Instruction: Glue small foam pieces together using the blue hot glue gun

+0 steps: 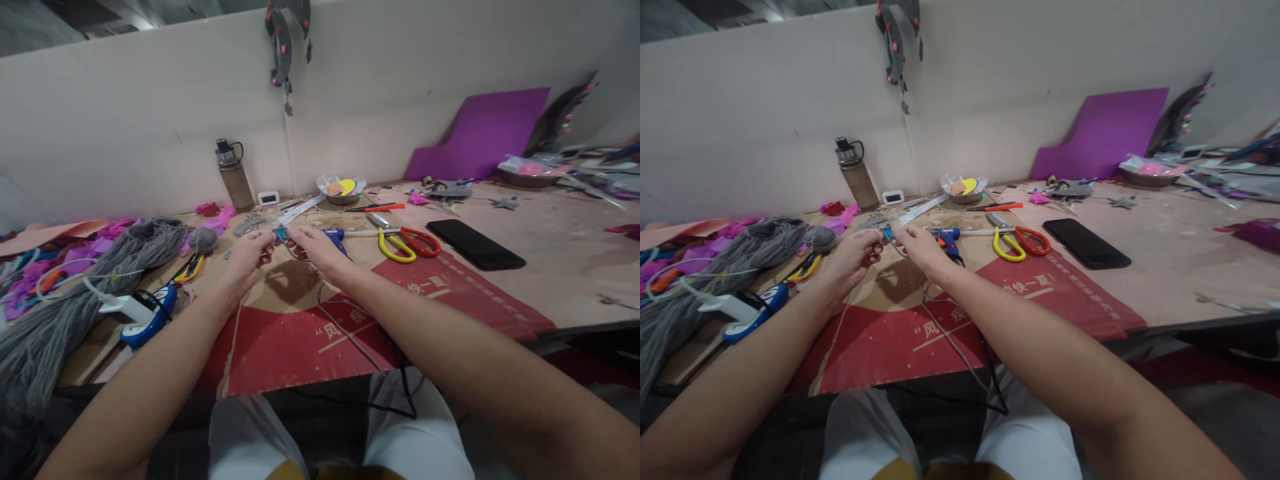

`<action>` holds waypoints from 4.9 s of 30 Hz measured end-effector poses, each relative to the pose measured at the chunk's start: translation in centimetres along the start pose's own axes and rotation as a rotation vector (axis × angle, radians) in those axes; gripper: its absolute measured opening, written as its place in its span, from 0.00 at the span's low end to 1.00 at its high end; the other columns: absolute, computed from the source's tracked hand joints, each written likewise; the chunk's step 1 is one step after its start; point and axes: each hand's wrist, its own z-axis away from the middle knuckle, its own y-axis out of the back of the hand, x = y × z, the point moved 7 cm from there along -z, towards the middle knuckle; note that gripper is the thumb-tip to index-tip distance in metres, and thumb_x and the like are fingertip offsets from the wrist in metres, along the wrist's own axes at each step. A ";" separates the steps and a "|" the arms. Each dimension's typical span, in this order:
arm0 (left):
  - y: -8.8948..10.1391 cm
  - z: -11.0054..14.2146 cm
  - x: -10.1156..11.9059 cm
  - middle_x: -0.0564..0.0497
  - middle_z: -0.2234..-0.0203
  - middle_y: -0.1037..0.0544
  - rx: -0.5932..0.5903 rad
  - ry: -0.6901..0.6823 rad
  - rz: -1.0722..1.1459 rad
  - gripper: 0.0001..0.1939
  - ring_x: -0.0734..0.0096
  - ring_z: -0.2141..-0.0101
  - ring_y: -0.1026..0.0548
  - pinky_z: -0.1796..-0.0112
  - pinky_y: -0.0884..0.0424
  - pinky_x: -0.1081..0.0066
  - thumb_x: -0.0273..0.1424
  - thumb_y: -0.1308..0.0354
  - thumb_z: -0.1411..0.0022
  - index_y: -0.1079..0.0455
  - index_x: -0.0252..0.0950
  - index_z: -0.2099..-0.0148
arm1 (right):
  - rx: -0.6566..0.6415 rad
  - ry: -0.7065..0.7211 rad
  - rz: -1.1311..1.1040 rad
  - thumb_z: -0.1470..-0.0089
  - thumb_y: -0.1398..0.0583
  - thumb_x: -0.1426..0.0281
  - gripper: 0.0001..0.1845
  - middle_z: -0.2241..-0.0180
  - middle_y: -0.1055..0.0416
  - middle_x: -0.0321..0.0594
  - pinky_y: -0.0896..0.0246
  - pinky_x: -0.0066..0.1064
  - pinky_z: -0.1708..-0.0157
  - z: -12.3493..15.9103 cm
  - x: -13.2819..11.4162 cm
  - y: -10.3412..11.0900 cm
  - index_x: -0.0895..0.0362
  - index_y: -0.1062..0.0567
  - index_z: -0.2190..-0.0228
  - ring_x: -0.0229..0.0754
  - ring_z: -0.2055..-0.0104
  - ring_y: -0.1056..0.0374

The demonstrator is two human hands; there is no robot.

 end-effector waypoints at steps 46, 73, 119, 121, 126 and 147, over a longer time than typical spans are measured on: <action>-0.4 0.0 -0.2 0.57 0.83 0.36 0.045 -0.099 0.019 0.07 0.81 0.82 0.41 0.79 0.47 0.76 0.29 0.38 0.53 0.34 0.35 0.75 | 0.037 0.036 0.052 0.46 0.42 0.66 0.09 0.79 0.42 0.28 0.52 0.27 0.80 -0.3 0.6 -0.3 0.55 0.34 0.75 0.30 0.81 0.47; -1.9 0.6 -0.3 0.55 0.82 0.34 -0.098 0.052 -0.014 0.08 0.83 0.82 0.41 0.82 0.49 0.78 0.29 0.36 0.53 0.32 0.32 0.75 | 0.084 -0.054 0.149 0.52 0.40 0.67 0.11 0.82 0.44 0.28 0.57 0.28 0.78 -0.2 0.0 1.3 0.56 0.35 0.81 0.31 0.79 0.50; -0.7 -0.2 -0.5 0.54 0.85 0.32 -0.028 -0.041 -0.076 0.11 0.79 0.84 0.36 0.80 0.41 0.76 0.27 0.37 0.55 0.39 0.36 0.78 | 0.064 0.203 0.487 0.49 0.41 0.67 0.09 0.78 0.37 0.31 0.49 0.30 0.71 0.1 -1.1 1.0 0.55 0.34 0.77 0.35 0.74 0.43; -0.8 -0.2 -0.6 0.54 0.85 0.32 -0.026 -0.045 -0.049 0.11 0.80 0.83 0.36 0.80 0.41 0.76 0.27 0.36 0.55 0.38 0.36 0.78 | 0.075 0.191 0.466 0.49 0.41 0.66 0.10 0.78 0.37 0.31 0.49 0.30 0.71 0.2 -1.1 1.0 0.55 0.34 0.77 0.34 0.75 0.44; -0.9 -0.3 -0.8 0.55 0.85 0.32 -0.029 -0.032 0.020 0.12 0.80 0.83 0.35 0.79 0.39 0.76 0.26 0.35 0.56 0.38 0.35 0.77 | 0.095 0.177 0.436 0.50 0.41 0.66 0.09 0.79 0.37 0.31 0.49 0.30 0.71 0.0 -0.9 1.3 0.56 0.33 0.78 0.34 0.75 0.44; -0.1 -0.5 0.0 0.55 0.80 0.28 0.061 -0.153 0.063 0.09 0.79 0.79 0.30 0.73 0.34 0.75 0.24 0.35 0.53 0.34 0.33 0.71 | -0.116 0.058 0.301 0.46 0.42 0.67 0.10 0.79 0.37 0.32 0.48 0.28 0.75 0.6 -0.5 -0.2 0.56 0.32 0.77 0.33 0.77 0.43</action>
